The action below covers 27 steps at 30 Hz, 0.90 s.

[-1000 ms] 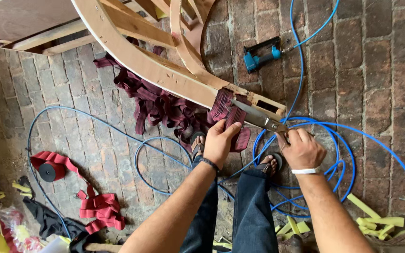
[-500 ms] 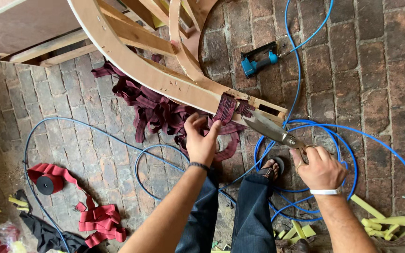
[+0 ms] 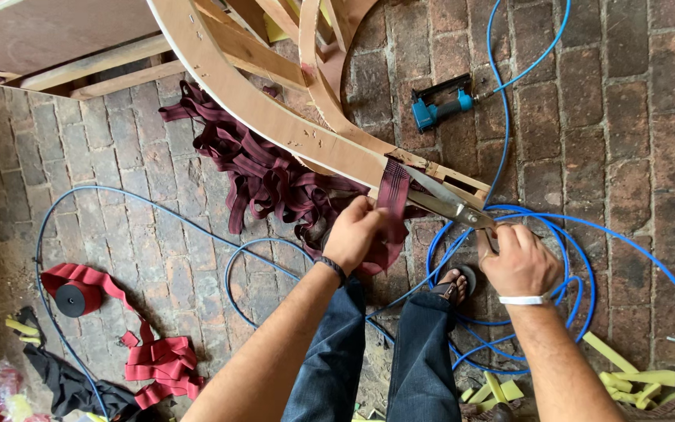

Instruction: The person weaves a maroon webbing strap through the slats of a wooden chair frame to form a seat. They use a pneumatic staple gun to secure the strap and scissors to trim excess material, repeating the process around the frame.

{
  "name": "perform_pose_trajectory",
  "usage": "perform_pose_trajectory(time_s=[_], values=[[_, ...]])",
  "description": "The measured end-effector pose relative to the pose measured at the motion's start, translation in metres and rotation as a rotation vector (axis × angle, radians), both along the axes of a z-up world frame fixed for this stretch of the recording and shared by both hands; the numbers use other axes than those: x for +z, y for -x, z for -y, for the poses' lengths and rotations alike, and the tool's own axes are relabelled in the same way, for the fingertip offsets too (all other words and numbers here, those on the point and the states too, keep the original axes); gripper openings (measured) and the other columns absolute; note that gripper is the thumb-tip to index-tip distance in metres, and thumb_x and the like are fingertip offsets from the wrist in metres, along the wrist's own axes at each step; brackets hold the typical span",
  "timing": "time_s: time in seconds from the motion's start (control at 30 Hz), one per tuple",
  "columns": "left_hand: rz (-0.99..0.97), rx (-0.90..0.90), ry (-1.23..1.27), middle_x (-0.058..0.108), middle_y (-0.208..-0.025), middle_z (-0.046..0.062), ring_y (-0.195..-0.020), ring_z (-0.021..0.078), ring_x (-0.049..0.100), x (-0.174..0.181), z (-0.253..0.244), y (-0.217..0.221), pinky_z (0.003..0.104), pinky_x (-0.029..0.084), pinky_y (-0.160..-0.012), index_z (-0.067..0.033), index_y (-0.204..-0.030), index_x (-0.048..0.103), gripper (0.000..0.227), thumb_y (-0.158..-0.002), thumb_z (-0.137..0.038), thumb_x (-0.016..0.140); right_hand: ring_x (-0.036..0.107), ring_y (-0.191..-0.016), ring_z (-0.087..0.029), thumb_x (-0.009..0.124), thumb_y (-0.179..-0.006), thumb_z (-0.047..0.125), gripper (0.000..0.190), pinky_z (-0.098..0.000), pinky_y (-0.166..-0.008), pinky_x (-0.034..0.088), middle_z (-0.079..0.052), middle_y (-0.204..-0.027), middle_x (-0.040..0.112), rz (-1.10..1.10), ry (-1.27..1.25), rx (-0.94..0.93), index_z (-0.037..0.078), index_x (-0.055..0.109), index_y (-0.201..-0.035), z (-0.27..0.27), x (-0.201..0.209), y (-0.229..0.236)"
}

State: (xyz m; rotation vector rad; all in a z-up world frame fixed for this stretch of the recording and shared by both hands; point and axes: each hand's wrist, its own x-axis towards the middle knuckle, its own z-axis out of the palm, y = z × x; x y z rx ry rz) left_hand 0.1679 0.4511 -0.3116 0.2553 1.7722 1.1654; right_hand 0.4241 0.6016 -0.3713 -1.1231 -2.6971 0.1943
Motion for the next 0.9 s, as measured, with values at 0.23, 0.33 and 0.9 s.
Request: perform_pose_trajectory(time_s=[0.23,0.33,0.9], values=[[-0.148,-0.016,0.102,0.069,-0.078,0.001,-0.069,0.0067,0.055,0.041,-0.015,-0.020,0.027,0.049,-0.064,-0.0003,-0.100,0.070,0.030,-0.097,-0.030,0.067,0.065,-0.072,-0.027,0.083,-0.086,0.037,0.032,-0.0411,-0.060,0.051,-0.006,-0.085,0.061,-0.073,-0.019,0.052,0.013,0.062,-0.085,-0.001,0.011,0.021],[-0.096,0.020,0.068,0.068,-0.077,0.000,-0.068,0.0064,0.054,0.047,-0.018,-0.018,0.028,0.048,-0.062,-0.0005,-0.102,0.071,0.028,-0.098,-0.028,0.067,0.065,-0.068,-0.027,0.084,-0.085,0.042,0.036,-0.0411,-0.057,0.050,-0.006,-0.083,0.061,-0.092,-0.051,0.064,0.012,0.063,-0.086,-0.002,0.012,0.022],[0.082,0.096,-0.149,0.072,-0.085,0.001,-0.073,0.0071,0.067,0.102,-0.003,-0.073,0.024,0.054,-0.066,-0.0031,-0.105,0.067,0.021,-0.102,-0.023,0.063,0.065,-0.063,-0.032,0.080,-0.086,0.052,0.041,-0.0437,-0.056,0.048,-0.010,-0.074,0.068,-0.316,0.282,-0.418,0.012,0.073,-0.079,0.103,0.082,-0.016]])
